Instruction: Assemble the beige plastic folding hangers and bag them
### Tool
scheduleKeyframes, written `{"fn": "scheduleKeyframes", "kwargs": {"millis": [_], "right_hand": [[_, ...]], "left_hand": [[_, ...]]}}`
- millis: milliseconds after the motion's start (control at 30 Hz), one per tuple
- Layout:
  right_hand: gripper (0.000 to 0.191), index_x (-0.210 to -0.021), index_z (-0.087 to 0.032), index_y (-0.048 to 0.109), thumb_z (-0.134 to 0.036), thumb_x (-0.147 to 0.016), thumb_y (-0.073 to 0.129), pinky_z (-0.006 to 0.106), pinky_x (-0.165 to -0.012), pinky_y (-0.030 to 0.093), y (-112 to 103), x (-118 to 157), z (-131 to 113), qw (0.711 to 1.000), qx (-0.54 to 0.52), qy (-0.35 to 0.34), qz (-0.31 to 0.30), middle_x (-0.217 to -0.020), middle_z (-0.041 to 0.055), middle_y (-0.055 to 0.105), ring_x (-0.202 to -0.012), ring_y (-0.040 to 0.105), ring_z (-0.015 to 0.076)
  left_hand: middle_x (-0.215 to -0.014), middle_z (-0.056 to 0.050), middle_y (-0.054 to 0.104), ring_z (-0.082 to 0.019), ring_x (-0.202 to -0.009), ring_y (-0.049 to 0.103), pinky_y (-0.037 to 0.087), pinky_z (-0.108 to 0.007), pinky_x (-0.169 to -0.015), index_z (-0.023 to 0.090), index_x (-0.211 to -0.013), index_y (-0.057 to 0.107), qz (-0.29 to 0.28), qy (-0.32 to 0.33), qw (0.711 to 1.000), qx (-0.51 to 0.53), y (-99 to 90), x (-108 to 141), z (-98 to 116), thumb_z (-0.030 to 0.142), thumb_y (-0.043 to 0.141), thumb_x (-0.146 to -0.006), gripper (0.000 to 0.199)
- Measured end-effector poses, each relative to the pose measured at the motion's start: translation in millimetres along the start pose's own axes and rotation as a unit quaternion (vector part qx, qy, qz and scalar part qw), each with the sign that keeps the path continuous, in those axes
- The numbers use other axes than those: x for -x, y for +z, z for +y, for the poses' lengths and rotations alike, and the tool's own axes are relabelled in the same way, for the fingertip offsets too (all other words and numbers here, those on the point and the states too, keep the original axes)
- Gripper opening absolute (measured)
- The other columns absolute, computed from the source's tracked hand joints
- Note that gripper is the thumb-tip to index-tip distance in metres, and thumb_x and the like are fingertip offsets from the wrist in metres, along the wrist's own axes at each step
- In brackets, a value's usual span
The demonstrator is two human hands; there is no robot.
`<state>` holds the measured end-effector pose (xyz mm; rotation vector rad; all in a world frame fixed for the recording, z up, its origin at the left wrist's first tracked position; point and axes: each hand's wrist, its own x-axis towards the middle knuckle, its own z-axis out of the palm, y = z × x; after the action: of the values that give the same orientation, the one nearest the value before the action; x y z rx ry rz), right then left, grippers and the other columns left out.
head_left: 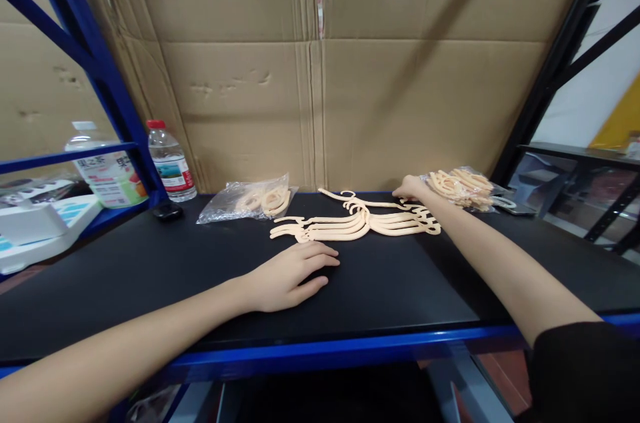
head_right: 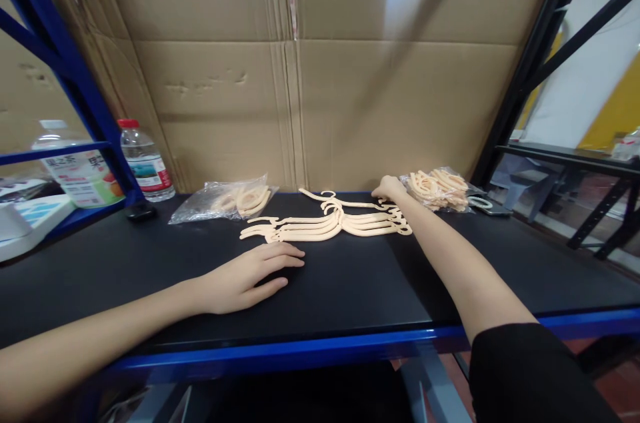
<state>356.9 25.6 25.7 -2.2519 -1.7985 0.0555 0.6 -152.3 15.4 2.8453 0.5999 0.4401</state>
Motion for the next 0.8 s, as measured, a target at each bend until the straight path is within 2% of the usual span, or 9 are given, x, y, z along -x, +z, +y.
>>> {"fn": "scheduleKeyframes", "kwargs": {"millis": [100,200,333,500,600,633,700,800], "right_hand": [[0.021,-0.055,-0.011,0.063,-0.026,-0.069,0.067,0.025,-0.044,0.042,-4.9,-0.3,5.7,0.999,-0.039,0.022,-0.031,-0.047,0.0073,0.057,-0.049,0.059,0.0185],[0.025,-0.051,-0.013,0.058,-0.025,-0.073,0.064,0.022,-0.039,0.037,-11.2,0.6,9.4,0.995,-0.087,0.031,-0.048,-0.042,0.0033,0.052,-0.04,0.05,0.0126],[0.029,-0.05,-0.013,0.054,-0.022,-0.077,0.062,0.019,-0.037,0.035,-19.8,8.0,4.9,0.985,-0.159,0.013,-0.071,-0.043,0.0021,0.051,-0.039,0.046,0.0086],[0.024,-0.056,-0.012,0.06,-0.015,-0.079,0.055,0.017,-0.041,0.038,-32.8,37.5,-21.0,0.959,-0.247,-0.06,-0.127,-0.057,0.0063,0.061,-0.045,0.048,0.0073],[0.02,-0.076,-0.014,0.069,-0.015,-0.083,0.05,0.018,-0.047,0.041,-41.3,70.6,-44.4,0.924,-0.308,-0.139,-0.179,-0.068,0.0049,0.065,-0.051,0.051,0.0081],[0.019,-0.083,-0.015,0.069,-0.016,-0.085,0.05,0.019,-0.047,0.041,-43.7,84.1,-53.3,0.896,-0.343,-0.19,-0.207,-0.068,0.0041,0.065,-0.052,0.051,0.0086],[0.015,-0.088,-0.015,0.067,-0.022,-0.086,0.054,0.02,-0.049,0.042,-46.6,113.1,-72.3,0.842,-0.396,-0.28,-0.235,-0.068,0.0023,0.064,-0.054,0.052,0.009],[0.013,-0.085,-0.015,0.061,-0.027,-0.085,0.058,0.02,-0.054,0.045,-44.6,153.1,-100.0,0.793,-0.43,-0.352,-0.248,-0.071,0.0018,0.064,-0.059,0.055,0.0089]], "left_hand": [[-0.13,-0.012,0.054,-0.023,-0.121,0.05,0.04,-0.039,-0.104,0.019,-0.125,0.055,-0.007,-0.004,1.0,-0.01,-0.5,0.2,0.4,0.023,0.045,-0.093,0.034],[-0.13,-0.011,0.054,-0.023,-0.121,0.05,0.04,-0.039,-0.104,0.02,-0.125,0.054,-0.009,-0.005,1.0,-0.013,-0.6,-0.2,0.7,0.023,0.045,-0.093,0.034],[-0.13,-0.011,0.054,-0.023,-0.121,0.05,0.039,-0.039,-0.104,0.019,-0.124,0.055,-0.011,-0.006,1.0,-0.013,0.1,-0.9,0.2,0.023,0.045,-0.093,0.033],[-0.126,-0.011,0.057,-0.023,-0.117,0.052,0.04,-0.04,-0.102,0.02,-0.124,0.054,0.012,-0.003,0.999,0.037,2.0,-1.8,-0.9,0.023,0.048,-0.091,0.034],[-0.119,-0.009,0.061,-0.022,-0.109,0.057,0.044,-0.039,-0.096,0.021,-0.119,0.057,0.054,-0.057,0.989,0.122,3.9,-4.8,-2.8,0.025,0.051,-0.09,0.03],[-0.116,-0.009,0.062,-0.021,-0.105,0.059,0.046,-0.038,-0.093,0.02,-0.116,0.059,0.07,-0.085,0.98,0.165,4.7,-6.5,-3.6,0.027,0.052,-0.09,0.028],[-0.111,-0.009,0.064,-0.02,-0.097,0.061,0.049,-0.035,-0.085,0.019,-0.113,0.059,0.108,-0.134,0.947,0.271,6.2,-10.4,-4.8,0.032,0.054,-0.089,0.028],[-0.106,-0.009,0.064,-0.017,-0.085,0.063,0.05,-0.03,-0.073,0.017,-0.115,0.056,0.164,-0.172,0.877,0.417,7.7,-15.8,-3.3,0.037,0.06,-0.085,0.036]]}}
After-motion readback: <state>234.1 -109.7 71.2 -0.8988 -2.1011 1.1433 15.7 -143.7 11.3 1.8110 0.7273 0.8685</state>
